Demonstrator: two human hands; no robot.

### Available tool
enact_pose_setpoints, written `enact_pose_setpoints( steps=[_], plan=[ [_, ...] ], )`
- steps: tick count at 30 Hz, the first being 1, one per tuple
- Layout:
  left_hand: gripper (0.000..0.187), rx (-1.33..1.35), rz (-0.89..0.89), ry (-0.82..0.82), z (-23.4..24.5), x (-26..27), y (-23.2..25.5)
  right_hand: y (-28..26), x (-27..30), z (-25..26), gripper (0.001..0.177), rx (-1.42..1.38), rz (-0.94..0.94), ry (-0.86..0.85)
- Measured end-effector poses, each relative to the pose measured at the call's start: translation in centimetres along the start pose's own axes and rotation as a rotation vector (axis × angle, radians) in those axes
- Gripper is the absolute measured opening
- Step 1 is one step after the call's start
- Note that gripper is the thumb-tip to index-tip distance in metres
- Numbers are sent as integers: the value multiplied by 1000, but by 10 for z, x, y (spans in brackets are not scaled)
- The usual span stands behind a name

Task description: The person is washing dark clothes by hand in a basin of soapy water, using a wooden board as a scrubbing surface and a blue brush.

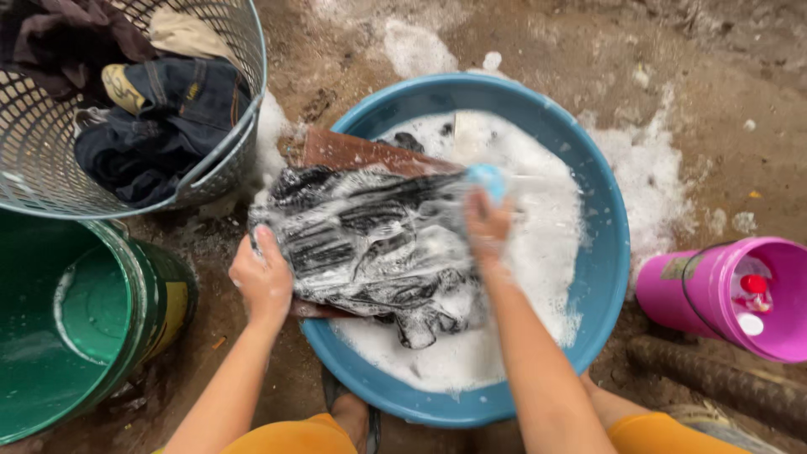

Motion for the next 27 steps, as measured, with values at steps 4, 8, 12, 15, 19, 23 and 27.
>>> enact_pose_setpoints(
  steps=[4, 8, 12, 15, 19, 23, 27],
  plan=[
    [40, -221, -114, 156, -9, 9, 1, -8, -37, 10, 27, 180, -255, -205],
    [40, -253, -152, 120, -17, 2, -3, -214, 21, -18, 42, -688, -224, -306],
    [43, -259, -142, 124, -5, -3, -10, -153, 24, -29, 28, -329, 294, -223],
    [35, -193, -154, 74, -9, -1, -15, -12, 6, -7, 34, -168, -375, -302],
    [34, -233, -187, 97, -18, 5, -20, -19, -29, 5, 32, -79, -320, -143],
    [29, -266, -275, 114, -17, 0, -15, -232, 7, -8, 12, -460, 121, -201],
    [32, -190, -224, 91, -11, 4, -14, -138, -1, -17, 37, -778, -636, -452]
  ],
)
Point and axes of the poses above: each hand's wrist, its own x-axis away from the middle knuckle, its own z-axis out of the back of the hand, y = z × x, the point moved 4 cm from there along -x, towards the middle knuckle, and after that the axes turned 5 degrees about z, right-handed, at the moved point
